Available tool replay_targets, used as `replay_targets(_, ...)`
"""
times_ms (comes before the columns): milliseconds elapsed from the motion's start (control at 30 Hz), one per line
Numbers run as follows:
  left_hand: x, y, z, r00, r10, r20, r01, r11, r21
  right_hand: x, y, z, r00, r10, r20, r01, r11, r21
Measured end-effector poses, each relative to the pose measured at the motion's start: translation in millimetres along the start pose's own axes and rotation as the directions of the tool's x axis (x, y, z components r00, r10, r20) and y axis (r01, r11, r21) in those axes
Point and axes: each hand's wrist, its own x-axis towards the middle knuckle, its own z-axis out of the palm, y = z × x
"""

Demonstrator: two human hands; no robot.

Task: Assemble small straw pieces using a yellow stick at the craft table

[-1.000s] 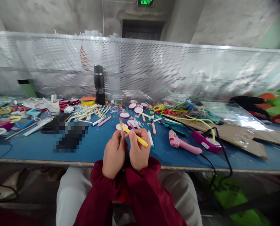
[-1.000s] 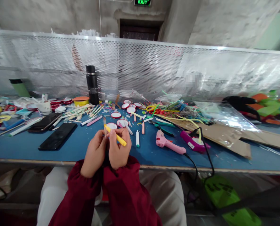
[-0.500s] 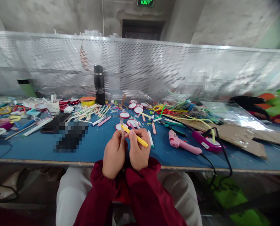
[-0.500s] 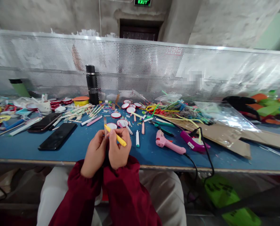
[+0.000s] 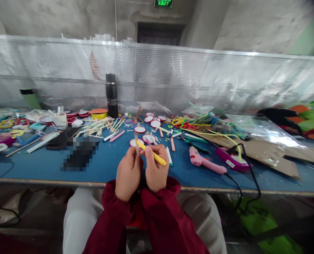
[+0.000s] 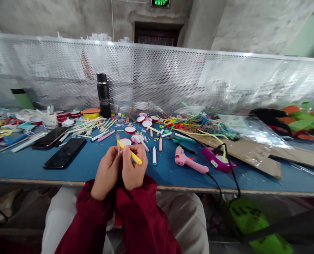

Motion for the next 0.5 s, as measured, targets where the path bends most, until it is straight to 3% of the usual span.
replay_targets(300, -0.4, -0.8, 0.2, 1.000, 0.010, -0.021, -0.010, 1.000, -0.004, -0.6, 3.8, -0.2, 0.997, 0.024, -0.068, -0.024, 1.000, -0.001)
replay_targets(500, 0.0, -1.3, 0.3, 1.000, 0.004, -0.020, -0.005, 1.000, -0.025, -2.1, 0.9, -1.3, 1.000, 0.015, -0.016, -0.015, 1.000, 0.018)
